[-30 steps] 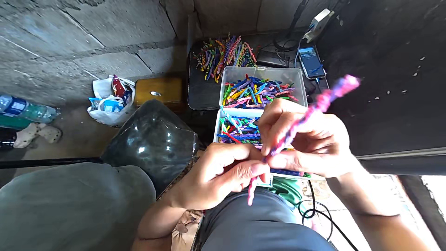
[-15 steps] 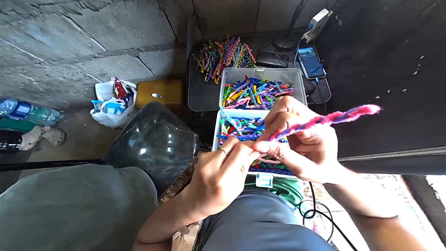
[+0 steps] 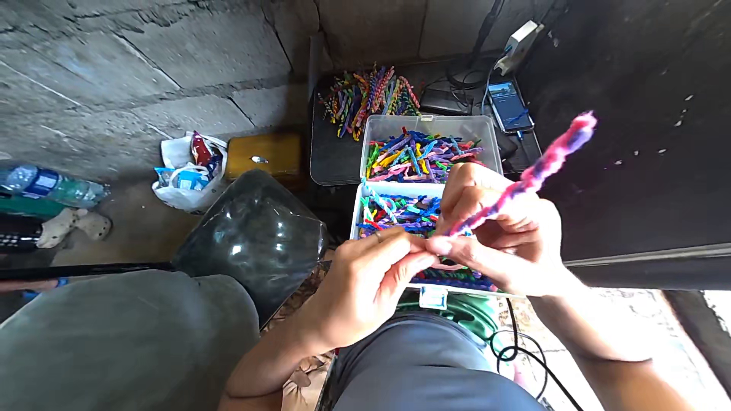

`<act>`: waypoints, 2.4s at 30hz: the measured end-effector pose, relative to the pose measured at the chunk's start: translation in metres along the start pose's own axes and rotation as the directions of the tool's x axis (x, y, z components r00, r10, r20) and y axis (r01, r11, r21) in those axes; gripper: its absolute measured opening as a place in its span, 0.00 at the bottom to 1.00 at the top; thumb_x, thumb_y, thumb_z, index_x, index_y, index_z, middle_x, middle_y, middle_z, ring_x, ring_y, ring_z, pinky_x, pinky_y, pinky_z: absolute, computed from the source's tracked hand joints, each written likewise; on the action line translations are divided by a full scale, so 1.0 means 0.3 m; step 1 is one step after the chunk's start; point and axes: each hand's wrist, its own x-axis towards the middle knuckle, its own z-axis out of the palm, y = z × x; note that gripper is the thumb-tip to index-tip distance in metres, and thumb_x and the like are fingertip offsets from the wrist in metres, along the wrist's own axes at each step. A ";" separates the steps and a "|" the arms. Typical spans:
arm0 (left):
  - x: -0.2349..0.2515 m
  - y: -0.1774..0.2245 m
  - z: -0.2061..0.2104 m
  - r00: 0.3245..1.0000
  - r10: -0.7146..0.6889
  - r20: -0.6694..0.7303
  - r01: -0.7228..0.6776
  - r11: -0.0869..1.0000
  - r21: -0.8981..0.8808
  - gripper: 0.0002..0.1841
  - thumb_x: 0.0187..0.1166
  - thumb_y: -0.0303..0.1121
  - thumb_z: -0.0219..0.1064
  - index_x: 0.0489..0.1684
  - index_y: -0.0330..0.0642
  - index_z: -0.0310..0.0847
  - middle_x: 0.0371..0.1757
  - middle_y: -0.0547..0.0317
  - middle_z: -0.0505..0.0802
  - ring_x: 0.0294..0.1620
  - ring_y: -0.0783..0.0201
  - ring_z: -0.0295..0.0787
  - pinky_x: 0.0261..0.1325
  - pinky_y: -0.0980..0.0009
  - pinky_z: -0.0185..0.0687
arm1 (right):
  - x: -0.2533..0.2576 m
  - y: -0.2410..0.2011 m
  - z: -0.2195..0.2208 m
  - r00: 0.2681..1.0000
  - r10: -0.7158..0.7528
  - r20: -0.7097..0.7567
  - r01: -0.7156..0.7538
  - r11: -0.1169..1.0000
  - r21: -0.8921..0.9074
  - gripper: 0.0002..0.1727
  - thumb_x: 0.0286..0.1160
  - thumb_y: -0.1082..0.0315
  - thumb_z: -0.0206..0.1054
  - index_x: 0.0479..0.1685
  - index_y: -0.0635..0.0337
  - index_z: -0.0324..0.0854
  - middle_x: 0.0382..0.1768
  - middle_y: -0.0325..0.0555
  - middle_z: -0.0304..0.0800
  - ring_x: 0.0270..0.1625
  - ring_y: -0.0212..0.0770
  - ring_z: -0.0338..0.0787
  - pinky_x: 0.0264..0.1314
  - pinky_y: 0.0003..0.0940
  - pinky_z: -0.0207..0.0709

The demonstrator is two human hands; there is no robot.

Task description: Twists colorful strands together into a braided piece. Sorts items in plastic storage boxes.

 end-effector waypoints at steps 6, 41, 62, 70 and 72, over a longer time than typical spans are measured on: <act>-0.007 -0.003 -0.033 0.978 -0.124 0.167 0.179 0.909 -0.375 0.13 0.92 0.33 0.56 0.41 0.34 0.83 0.31 0.72 0.86 0.30 0.94 0.73 0.33 0.96 0.67 | 0.004 0.019 -0.021 0.979 0.102 0.179 -0.141 0.965 0.222 0.06 0.75 0.66 0.74 0.39 0.58 0.84 0.44 0.33 0.85 0.47 0.20 0.87 0.44 0.14 0.85; -0.043 0.002 -0.098 0.842 -0.107 0.529 0.517 0.440 -0.734 0.11 0.89 0.32 0.58 0.39 0.47 0.88 0.31 0.83 0.89 0.28 0.96 0.76 0.26 0.97 0.65 | 0.010 0.035 0.071 0.957 -0.104 0.272 -0.041 0.877 0.479 0.04 0.75 0.71 0.74 0.42 0.61 0.88 0.43 0.36 0.89 0.50 0.20 0.86 0.53 0.14 0.79; -0.022 0.023 -0.078 0.908 -0.188 0.373 0.391 0.700 -0.597 0.10 0.90 0.32 0.58 0.40 0.43 0.83 0.31 0.82 0.85 0.27 0.97 0.71 0.27 0.97 0.62 | 0.005 0.016 0.022 0.971 -0.001 0.240 -0.072 0.953 0.295 0.06 0.81 0.66 0.71 0.40 0.59 0.85 0.39 0.31 0.89 0.47 0.18 0.86 0.50 0.14 0.81; -0.006 0.020 -0.002 0.998 0.061 0.024 -0.066 0.914 0.401 0.15 0.89 0.33 0.57 0.33 0.33 0.81 0.28 0.51 0.86 0.28 0.71 0.82 0.34 0.84 0.77 | -0.039 0.010 0.033 1.000 -0.018 -0.021 0.014 0.985 -0.174 0.15 0.86 0.62 0.64 0.34 0.64 0.76 0.30 0.41 0.80 0.35 0.18 0.78 0.40 0.09 0.70; -0.001 0.022 -0.006 0.996 0.085 0.017 -0.085 0.921 0.381 0.15 0.89 0.33 0.56 0.32 0.34 0.81 0.26 0.52 0.85 0.26 0.72 0.81 0.33 0.85 0.76 | -0.038 0.014 0.036 0.999 0.032 -0.044 -0.036 0.996 -0.079 0.15 0.86 0.59 0.64 0.35 0.61 0.78 0.29 0.36 0.81 0.31 0.15 0.78 0.36 0.07 0.71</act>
